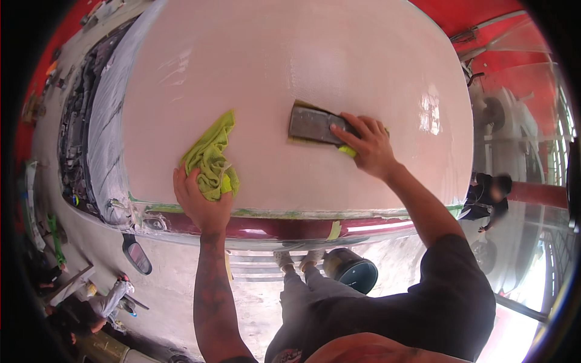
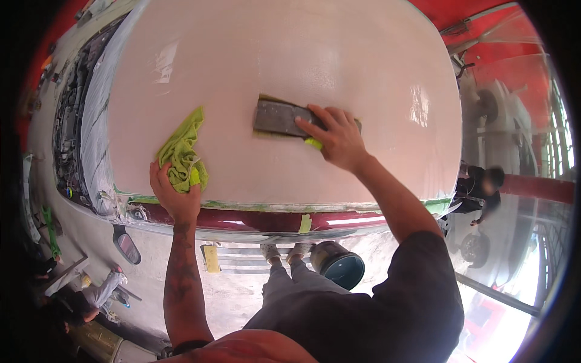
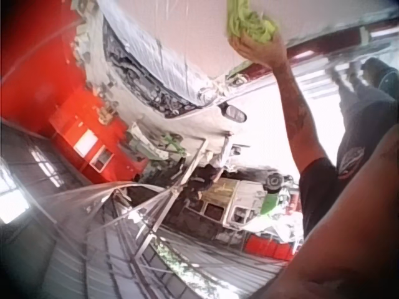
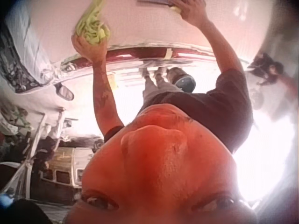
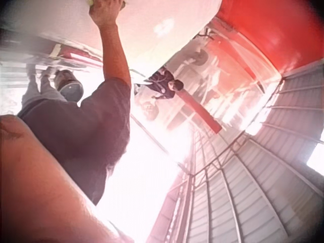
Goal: The person wets a cloth in a bucket of water, wipes the car roof, and sands the car roof using a sanding block and the cloth.
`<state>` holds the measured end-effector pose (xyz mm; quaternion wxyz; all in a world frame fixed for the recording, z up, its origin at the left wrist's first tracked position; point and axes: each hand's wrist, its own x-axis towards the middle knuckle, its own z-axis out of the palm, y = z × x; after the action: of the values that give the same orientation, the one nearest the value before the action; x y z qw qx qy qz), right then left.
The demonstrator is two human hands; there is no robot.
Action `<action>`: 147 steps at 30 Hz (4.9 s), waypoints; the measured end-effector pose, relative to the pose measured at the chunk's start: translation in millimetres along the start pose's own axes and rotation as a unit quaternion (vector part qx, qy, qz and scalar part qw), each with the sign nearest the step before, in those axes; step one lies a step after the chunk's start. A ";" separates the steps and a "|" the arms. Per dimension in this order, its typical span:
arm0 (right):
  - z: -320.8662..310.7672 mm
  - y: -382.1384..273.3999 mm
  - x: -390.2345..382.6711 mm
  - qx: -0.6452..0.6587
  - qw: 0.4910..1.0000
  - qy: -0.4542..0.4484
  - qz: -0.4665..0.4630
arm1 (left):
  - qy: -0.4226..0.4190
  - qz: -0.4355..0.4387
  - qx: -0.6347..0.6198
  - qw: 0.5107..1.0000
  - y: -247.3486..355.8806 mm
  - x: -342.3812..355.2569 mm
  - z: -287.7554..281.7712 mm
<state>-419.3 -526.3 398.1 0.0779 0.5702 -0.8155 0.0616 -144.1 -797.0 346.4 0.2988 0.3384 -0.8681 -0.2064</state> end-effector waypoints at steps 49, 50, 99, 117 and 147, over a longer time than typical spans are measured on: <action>-0.4 88.4 44.8 -0.046 0.994 0.020 0.098 | -0.005 0.006 -0.011 1.000 -4.7 -4.2 3.3; 9.1 105.0 75.7 -0.059 0.991 0.066 0.103 | -0.017 0.006 -0.010 1.000 -6.5 -5.1 4.5; 15.7 -44.4 52.3 -0.025 0.996 0.078 -0.038 | 0.046 0.014 0.022 0.999 -8.2 -5.6 6.9; 25.4 -17.7 131.7 -0.058 0.995 0.076 0.031 | 0.037 0.002 0.027 0.999 -8.1 -7.0 6.7; -0.5 -103.9 0.7 -0.016 1.000 0.013 0.004 | 0.070 0.017 0.045 0.996 -9.6 -6.7 8.2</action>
<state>-321.9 -562.4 400.0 0.0971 0.5649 -0.8175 0.0558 -141.0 -797.6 332.4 0.3471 0.3505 -0.8588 -0.1382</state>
